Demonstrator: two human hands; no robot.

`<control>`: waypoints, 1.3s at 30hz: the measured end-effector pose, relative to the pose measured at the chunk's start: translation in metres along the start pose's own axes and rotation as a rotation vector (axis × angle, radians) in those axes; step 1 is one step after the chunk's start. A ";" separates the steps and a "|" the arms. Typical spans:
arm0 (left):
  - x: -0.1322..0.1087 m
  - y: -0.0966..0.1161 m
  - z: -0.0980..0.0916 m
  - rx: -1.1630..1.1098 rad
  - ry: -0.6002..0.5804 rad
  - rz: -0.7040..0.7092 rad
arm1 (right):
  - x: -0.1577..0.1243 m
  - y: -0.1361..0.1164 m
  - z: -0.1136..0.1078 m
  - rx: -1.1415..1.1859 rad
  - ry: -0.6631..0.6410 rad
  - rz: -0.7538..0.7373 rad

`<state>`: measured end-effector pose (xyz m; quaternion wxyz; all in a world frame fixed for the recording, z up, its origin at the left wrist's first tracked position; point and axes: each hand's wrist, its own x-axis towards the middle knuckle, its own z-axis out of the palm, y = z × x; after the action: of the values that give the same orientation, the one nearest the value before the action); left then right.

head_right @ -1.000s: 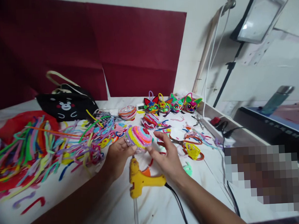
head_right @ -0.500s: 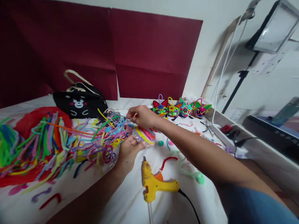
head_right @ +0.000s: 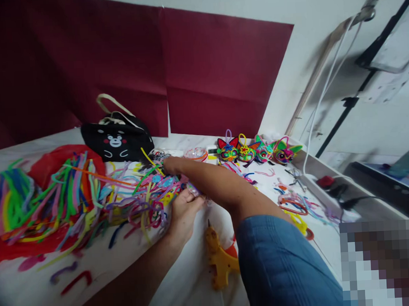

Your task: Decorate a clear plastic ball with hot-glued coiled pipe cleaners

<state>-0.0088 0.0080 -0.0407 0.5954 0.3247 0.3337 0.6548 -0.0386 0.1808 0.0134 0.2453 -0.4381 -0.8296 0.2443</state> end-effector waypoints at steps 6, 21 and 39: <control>0.000 0.001 -0.001 0.019 0.008 -0.001 | 0.005 0.003 -0.038 -0.197 -0.128 -0.037; -0.002 0.000 -0.002 0.075 -0.049 0.012 | -0.030 0.020 -0.094 0.201 0.292 -0.070; 0.000 -0.002 -0.004 0.076 -0.096 -0.004 | -0.117 0.074 -0.114 0.235 0.170 0.128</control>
<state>-0.0111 0.0077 -0.0449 0.5992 0.3775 0.3301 0.6241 0.1355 0.1404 0.0314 0.3483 -0.4776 -0.7417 0.3171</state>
